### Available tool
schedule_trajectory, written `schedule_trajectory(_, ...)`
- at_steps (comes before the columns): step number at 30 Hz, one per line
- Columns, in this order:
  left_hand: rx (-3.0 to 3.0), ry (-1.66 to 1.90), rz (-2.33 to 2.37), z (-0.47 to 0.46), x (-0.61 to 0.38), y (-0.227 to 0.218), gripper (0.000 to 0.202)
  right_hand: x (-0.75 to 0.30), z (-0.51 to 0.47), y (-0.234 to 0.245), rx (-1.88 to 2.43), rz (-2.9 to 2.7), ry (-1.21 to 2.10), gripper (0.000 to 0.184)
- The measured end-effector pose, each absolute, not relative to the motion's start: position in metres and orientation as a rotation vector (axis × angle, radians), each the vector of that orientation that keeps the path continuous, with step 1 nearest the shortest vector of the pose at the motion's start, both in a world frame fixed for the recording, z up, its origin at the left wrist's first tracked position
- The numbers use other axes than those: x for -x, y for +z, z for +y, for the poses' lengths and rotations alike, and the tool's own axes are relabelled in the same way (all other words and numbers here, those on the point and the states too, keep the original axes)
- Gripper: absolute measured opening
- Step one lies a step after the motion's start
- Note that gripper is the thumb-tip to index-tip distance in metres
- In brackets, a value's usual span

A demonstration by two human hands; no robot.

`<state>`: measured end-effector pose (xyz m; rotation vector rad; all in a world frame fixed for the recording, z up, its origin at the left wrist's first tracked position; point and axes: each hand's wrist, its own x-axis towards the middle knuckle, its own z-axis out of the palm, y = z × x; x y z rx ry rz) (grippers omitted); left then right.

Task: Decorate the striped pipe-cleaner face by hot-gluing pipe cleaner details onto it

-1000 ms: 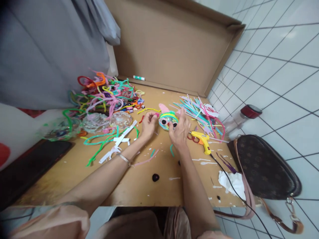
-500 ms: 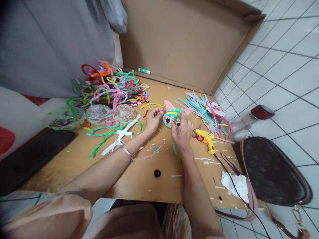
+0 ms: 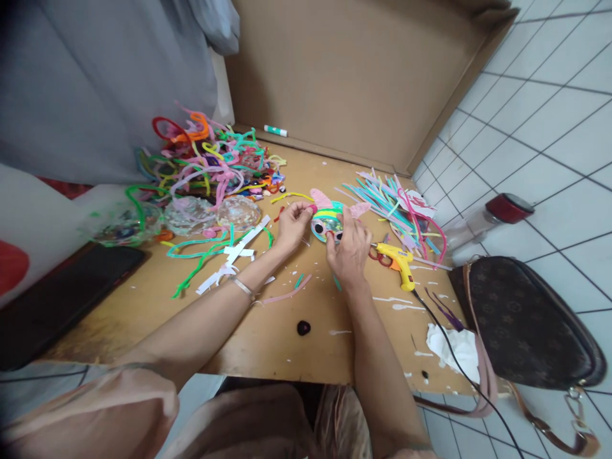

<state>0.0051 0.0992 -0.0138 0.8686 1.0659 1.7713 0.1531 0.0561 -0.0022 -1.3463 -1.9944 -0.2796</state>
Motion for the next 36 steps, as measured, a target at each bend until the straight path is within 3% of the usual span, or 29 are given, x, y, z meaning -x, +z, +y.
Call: schedule_trajectory(36, -1.155, 1.782, 1.139, 0.105, -0.001, -0.027, 0.007, -0.156, 0.059, -0.005, 1.228, -2.021, -0.401, 0.054)
